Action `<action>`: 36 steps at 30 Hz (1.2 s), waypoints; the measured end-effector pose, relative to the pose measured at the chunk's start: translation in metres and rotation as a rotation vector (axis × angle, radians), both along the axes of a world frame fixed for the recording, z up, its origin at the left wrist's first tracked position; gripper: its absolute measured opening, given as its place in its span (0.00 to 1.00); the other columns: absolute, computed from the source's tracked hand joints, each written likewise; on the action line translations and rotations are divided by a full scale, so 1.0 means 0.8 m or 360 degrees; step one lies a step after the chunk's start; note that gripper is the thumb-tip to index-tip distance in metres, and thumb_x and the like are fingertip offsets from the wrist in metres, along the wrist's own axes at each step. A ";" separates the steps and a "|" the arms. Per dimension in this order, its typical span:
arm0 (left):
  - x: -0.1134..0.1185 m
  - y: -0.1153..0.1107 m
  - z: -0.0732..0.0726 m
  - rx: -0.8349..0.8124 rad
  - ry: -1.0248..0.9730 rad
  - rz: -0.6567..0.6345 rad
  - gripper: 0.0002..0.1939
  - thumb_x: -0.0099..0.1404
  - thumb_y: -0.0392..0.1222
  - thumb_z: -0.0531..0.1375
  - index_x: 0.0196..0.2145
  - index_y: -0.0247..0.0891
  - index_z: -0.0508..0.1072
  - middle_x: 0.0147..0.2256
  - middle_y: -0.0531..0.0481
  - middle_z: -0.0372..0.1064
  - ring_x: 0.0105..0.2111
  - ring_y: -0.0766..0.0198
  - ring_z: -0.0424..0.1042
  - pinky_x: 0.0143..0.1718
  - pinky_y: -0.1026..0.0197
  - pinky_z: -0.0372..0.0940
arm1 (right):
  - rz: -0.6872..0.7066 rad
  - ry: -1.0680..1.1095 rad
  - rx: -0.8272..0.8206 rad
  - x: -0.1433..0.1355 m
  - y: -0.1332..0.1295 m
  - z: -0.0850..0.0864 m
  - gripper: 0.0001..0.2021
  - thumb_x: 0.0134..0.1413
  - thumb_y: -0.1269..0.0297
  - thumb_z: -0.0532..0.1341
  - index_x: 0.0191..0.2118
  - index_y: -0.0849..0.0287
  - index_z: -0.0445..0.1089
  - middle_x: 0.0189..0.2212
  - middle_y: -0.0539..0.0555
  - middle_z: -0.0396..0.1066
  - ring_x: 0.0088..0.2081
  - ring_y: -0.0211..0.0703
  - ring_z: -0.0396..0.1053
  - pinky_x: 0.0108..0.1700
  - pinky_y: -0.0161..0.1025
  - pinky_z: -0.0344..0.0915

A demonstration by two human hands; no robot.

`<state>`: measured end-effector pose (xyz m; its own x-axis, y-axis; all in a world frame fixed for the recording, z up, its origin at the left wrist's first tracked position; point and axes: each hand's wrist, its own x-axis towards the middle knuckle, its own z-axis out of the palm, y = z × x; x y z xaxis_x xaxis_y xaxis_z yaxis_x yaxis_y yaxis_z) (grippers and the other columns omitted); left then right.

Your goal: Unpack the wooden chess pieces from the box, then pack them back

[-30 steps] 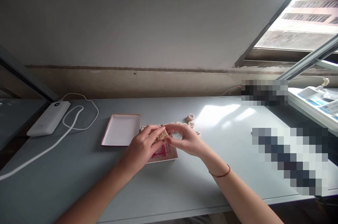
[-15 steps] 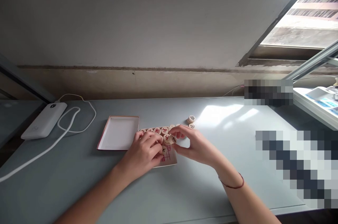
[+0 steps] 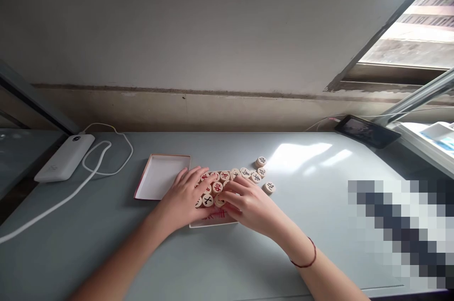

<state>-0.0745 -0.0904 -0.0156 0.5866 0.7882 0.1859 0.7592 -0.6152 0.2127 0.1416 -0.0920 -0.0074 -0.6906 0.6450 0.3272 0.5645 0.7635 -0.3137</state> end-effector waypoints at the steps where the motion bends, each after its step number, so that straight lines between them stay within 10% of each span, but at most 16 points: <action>1: 0.000 0.000 0.000 -0.0016 -0.0002 0.0002 0.30 0.62 0.54 0.60 0.59 0.43 0.60 0.58 0.41 0.61 0.58 0.50 0.60 0.58 0.43 0.56 | -0.0008 0.0006 0.0009 -0.003 -0.001 -0.001 0.07 0.59 0.71 0.57 0.36 0.56 0.72 0.30 0.53 0.70 0.33 0.41 0.61 0.35 0.39 0.61; 6: 0.000 0.001 -0.002 -0.0037 -0.0033 0.0009 0.31 0.61 0.54 0.61 0.59 0.45 0.60 0.58 0.41 0.60 0.56 0.50 0.61 0.58 0.44 0.56 | -0.0084 0.0181 -0.0108 0.011 0.011 0.004 0.09 0.58 0.61 0.60 0.42 0.57 0.72 0.37 0.56 0.70 0.38 0.44 0.65 0.39 0.42 0.66; 13: 0.001 0.000 0.002 -0.0050 -0.0070 0.0008 0.30 0.59 0.48 0.63 0.57 0.41 0.63 0.57 0.40 0.61 0.55 0.50 0.62 0.55 0.48 0.60 | -0.1155 0.0174 -0.0123 0.079 0.069 -0.010 0.16 0.58 0.55 0.56 0.48 0.56 0.71 0.44 0.60 0.70 0.35 0.46 0.71 0.37 0.44 0.67; 20: -0.003 0.002 -0.002 -0.0011 -0.0070 -0.0017 0.34 0.59 0.52 0.63 0.60 0.42 0.60 0.57 0.40 0.60 0.57 0.48 0.61 0.57 0.44 0.58 | -0.1340 0.0078 -0.0391 0.084 0.083 -0.020 0.14 0.53 0.63 0.57 0.44 0.58 0.75 0.36 0.57 0.74 0.34 0.45 0.71 0.36 0.41 0.67; 27: 0.014 -0.004 0.015 0.0275 -0.0417 -0.0049 0.30 0.67 0.54 0.55 0.62 0.44 0.54 0.53 0.42 0.65 0.51 0.55 0.67 0.52 0.51 0.65 | -0.0768 0.0986 -0.0742 0.031 0.030 0.010 0.21 0.53 0.53 0.61 0.50 0.59 0.68 0.38 0.57 0.75 0.33 0.42 0.72 0.36 0.42 0.72; 36: 0.036 -0.016 0.013 0.0135 -0.0688 -0.0010 0.15 0.69 0.41 0.55 0.53 0.44 0.66 0.45 0.48 0.70 0.48 0.60 0.71 0.48 0.58 0.70 | -0.0382 0.1276 -0.1326 -0.010 -0.007 0.019 0.17 0.51 0.55 0.65 0.44 0.56 0.69 0.39 0.56 0.76 0.42 0.44 0.74 0.41 0.42 0.74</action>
<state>-0.0454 -0.1034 -0.0052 0.4456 0.7563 0.4790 0.6078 -0.6484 0.4585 0.1333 -0.0975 0.0081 -0.3113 0.9499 0.0287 0.0809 0.0566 -0.9951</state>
